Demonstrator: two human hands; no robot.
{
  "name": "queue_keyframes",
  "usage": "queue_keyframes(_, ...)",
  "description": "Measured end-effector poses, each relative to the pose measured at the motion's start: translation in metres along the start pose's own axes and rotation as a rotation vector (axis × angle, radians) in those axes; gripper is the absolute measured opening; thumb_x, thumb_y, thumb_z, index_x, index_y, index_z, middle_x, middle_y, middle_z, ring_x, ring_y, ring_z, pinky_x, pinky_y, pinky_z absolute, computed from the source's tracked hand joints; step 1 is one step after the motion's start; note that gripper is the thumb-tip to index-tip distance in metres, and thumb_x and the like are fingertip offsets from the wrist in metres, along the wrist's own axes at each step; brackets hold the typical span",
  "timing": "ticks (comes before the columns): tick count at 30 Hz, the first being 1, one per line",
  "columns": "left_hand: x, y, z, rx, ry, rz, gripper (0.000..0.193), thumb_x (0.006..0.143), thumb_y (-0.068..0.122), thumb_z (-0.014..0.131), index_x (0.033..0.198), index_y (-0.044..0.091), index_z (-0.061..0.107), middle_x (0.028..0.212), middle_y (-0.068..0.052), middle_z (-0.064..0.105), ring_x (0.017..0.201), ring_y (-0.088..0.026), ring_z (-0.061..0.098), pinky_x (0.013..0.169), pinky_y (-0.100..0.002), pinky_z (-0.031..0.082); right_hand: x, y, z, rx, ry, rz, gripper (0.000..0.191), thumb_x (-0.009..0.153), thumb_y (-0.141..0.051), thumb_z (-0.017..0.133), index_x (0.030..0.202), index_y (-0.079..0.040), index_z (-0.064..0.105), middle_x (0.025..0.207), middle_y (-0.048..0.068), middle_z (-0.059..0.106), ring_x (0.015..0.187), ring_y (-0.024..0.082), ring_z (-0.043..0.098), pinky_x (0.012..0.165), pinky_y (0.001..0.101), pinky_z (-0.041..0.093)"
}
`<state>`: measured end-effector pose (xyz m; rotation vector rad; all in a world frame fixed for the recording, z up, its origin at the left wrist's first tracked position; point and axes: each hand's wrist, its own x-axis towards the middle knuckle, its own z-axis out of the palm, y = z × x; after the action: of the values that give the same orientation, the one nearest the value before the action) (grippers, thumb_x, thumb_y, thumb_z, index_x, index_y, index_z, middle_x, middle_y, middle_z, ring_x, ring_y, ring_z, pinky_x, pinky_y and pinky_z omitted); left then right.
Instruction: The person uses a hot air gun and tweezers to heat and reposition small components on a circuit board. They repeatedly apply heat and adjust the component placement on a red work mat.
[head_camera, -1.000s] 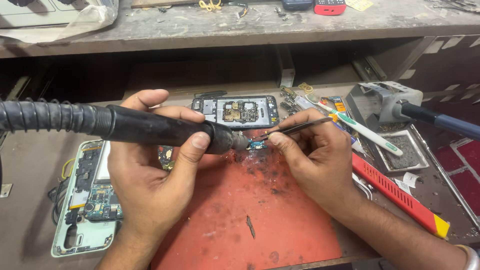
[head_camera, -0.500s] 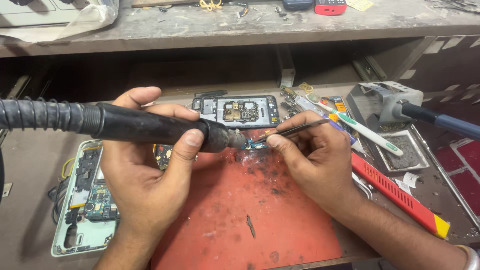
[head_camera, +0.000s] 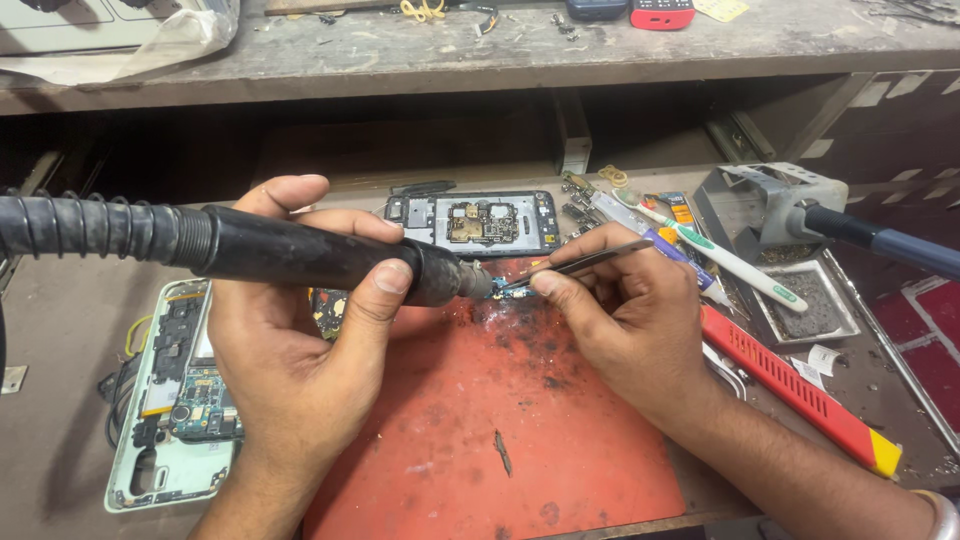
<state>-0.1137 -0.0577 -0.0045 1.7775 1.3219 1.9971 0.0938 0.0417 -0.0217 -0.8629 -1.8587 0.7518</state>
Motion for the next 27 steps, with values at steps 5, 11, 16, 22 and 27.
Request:
queue_keyframes(5,0.0026,0.0055,0.0027,-0.043,0.041,-0.121,0.052,0.095,-0.005,0.071,0.137,-0.002,0.04,0.111,-0.013,0.069,0.102,-0.015,0.07,0.09,-0.028,0.063,0.0,-0.0005,-0.0002,-0.025,-0.001,0.025,0.008,0.089,-0.007,0.077,0.091,-0.007,0.069,0.06,-0.007,0.06,0.051,-0.002,0.046,0.045,0.0186,0.033)
queue_keyframes(11,0.0012,0.0011,0.0005,-0.011,0.001,-0.001,0.049,0.105,-0.007,0.071,0.142,-0.003,0.039,0.115,-0.014,0.069,0.108,-0.015,0.07,0.101,-0.028,0.059,0.0003,0.0,0.0001,0.0,-0.008,0.011,0.008,0.09,-0.007,0.077,0.092,-0.006,0.069,0.061,-0.007,0.061,0.053,-0.003,0.047,0.046,0.0179,0.035)
queue_keyframes(16,-0.0019,-0.0032,-0.0011,-0.002,0.0,0.008,0.049,0.105,-0.006,0.071,0.142,-0.003,0.039,0.116,-0.014,0.069,0.11,-0.015,0.069,0.103,-0.028,0.058,-0.0006,0.0004,-0.0004,-0.009,-0.005,0.01,0.009,0.09,-0.008,0.077,0.093,-0.007,0.069,0.061,-0.007,0.059,0.053,-0.002,0.046,0.046,0.0181,0.034)
queue_keyframes(22,-0.0014,-0.0015,-0.0021,0.011,-0.001,0.007,0.048,0.106,-0.005,0.071,0.142,-0.002,0.04,0.115,-0.014,0.07,0.108,-0.014,0.069,0.104,-0.027,0.057,-0.0009,0.001,-0.0007,0.013,-0.013,0.01,0.01,0.091,-0.008,0.077,0.093,-0.006,0.067,0.062,-0.008,0.06,0.053,-0.003,0.048,0.046,0.0174,0.036)
queue_keyframes(27,-0.0005,-0.0002,-0.0018,0.027,0.016,-0.023,0.052,0.099,-0.005,0.07,0.141,-0.002,0.04,0.116,-0.013,0.07,0.109,-0.015,0.068,0.106,-0.03,0.055,-0.0009,0.0012,0.0005,0.028,-0.007,0.025,0.01,0.09,-0.007,0.076,0.094,-0.006,0.068,0.062,-0.007,0.061,0.053,-0.003,0.048,0.045,0.0174,0.035)
